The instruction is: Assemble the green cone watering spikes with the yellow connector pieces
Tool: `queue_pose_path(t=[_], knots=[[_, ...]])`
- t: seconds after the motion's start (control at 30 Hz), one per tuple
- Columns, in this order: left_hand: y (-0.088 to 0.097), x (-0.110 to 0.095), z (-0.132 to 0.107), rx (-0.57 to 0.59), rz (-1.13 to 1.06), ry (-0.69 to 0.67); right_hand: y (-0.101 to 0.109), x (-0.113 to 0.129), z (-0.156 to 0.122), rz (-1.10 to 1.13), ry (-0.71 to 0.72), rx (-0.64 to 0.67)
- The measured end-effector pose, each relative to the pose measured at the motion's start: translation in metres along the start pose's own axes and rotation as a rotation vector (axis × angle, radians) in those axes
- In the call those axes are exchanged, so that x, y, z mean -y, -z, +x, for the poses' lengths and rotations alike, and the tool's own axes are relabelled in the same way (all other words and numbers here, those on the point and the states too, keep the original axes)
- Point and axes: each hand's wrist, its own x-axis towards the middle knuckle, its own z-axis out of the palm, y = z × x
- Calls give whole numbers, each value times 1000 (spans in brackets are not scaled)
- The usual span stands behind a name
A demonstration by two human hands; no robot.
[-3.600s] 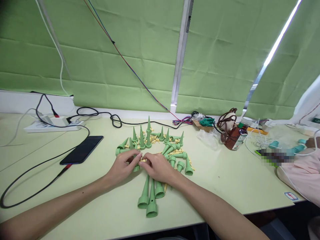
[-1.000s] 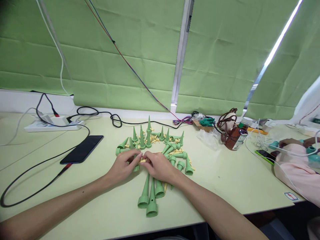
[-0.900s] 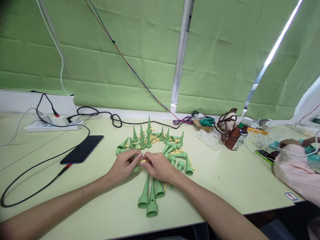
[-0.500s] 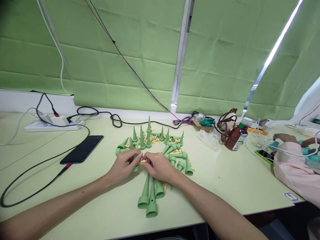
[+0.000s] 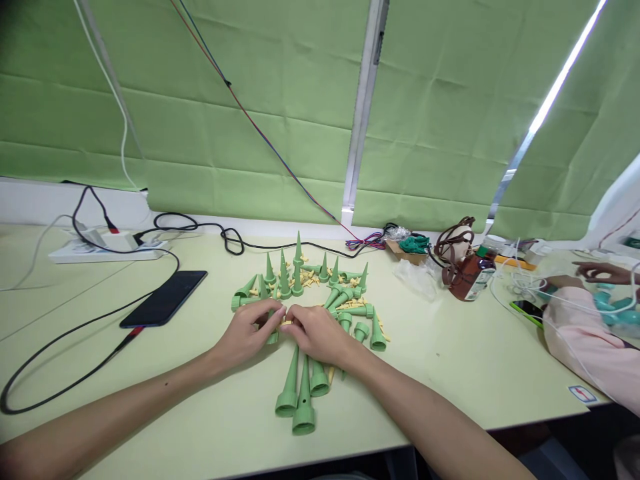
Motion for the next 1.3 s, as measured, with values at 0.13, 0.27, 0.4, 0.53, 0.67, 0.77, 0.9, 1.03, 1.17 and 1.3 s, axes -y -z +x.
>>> queue_pose_path(t=[0.13, 0.27, 0.4, 0.53, 0.67, 0.77, 0.9, 1.03, 1.17, 1.3], knots=[[0, 0, 1, 2, -3, 1, 0, 1, 0, -18, -3, 10], [0, 0, 1, 8, -7, 0, 1, 1, 0, -32, -16, 24], [1, -1, 0, 17, -8, 5, 1, 2, 0, -11, -15, 22], [1, -2, 0, 21, -17, -5, 1, 2, 0, 7, -14, 20], [1, -3, 0, 26, -6, 3, 1, 2, 1, 0, -13, 15], [1, -2, 0, 27, 3, 8, 1, 2, 1, 1, -12, 22], [0, -1, -1, 29, 10, 3, 0, 2, 0, -17, -12, 29], [0, -1, 0, 29, 16, -7, 0, 2, 0, -53, -4, 42], [1, -3, 0, 37, 3, -6, 0, 2, 0, -79, -3, 58], [1, -2, 0, 33, -6, 2, -1, 2, 0, -77, -9, 49]])
